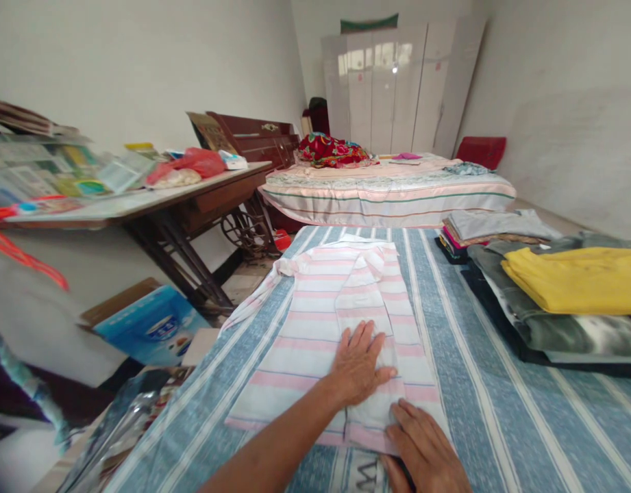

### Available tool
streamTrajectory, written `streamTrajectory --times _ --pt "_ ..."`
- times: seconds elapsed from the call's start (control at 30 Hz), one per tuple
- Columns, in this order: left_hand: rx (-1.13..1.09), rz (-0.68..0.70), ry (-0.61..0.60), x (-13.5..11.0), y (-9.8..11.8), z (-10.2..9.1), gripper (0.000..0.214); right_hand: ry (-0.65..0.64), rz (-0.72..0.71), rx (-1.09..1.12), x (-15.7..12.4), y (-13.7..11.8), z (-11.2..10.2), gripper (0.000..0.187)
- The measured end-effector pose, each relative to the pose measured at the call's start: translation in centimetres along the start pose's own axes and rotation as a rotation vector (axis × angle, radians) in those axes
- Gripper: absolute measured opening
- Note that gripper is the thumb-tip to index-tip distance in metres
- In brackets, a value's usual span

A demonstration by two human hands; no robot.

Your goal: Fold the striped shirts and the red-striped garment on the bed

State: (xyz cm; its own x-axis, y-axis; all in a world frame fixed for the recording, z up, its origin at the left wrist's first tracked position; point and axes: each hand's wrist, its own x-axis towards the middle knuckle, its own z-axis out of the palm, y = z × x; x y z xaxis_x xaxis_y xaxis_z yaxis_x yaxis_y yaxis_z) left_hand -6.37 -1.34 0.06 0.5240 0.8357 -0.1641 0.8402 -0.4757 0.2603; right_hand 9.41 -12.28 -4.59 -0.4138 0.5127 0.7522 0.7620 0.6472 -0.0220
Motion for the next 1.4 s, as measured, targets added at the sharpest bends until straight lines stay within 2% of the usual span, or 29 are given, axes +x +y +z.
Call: streamTrajectory --times 0.2,0.3,0.53,0.6,0.77,0.9,1.0,1.13,1.27,1.4 --pt "-0.018 0.054 -0.009 -0.5 0.6 -0.5 0.077 0.004 0.019 0.013 -0.3 -0.1 0.1 0.018" --pt "-0.047 0.069 -0.046 -0.5 0.7 -0.4 0.077 -0.009 0.032 0.016 -0.2 -0.2 0.1 0.018" --pt "-0.054 0.104 -0.032 -0.9 0.9 -0.1 0.075 -0.037 0.065 0.011 -0.2 -0.4 0.0 0.018" --pt "-0.052 0.098 -0.040 -1.1 1.1 -0.1 0.075 -0.046 0.078 0.018 -0.2 -0.5 0.0 0.018" --pt "-0.024 0.099 0.035 -1.5 1.4 0.4 0.073 -0.041 0.082 0.014 -0.2 -0.5 0.0 0.018" --pt "-0.050 0.086 -0.003 -1.6 1.5 0.3 0.073 -0.061 0.076 0.018 -0.3 -0.5 -0.1 0.019" --pt "-0.063 0.033 -0.029 -0.7 1.8 -0.6 0.073 -0.072 0.080 0.020 -0.2 -0.5 -0.2 0.019" --pt "-0.034 -0.038 -0.005 1.8 2.0 -1.3 0.077 -0.069 0.073 0.011 -0.1 -0.6 -0.2 0.018" --pt "0.032 -0.087 0.012 3.9 1.9 -0.2 0.085 -0.056 0.086 0.005 -0.1 -0.6 -0.1 0.016" --pt "0.058 -0.087 0.032 4.3 1.6 0.9 0.087 -0.046 0.100 0.012 -0.2 -0.6 0.1 0.016"
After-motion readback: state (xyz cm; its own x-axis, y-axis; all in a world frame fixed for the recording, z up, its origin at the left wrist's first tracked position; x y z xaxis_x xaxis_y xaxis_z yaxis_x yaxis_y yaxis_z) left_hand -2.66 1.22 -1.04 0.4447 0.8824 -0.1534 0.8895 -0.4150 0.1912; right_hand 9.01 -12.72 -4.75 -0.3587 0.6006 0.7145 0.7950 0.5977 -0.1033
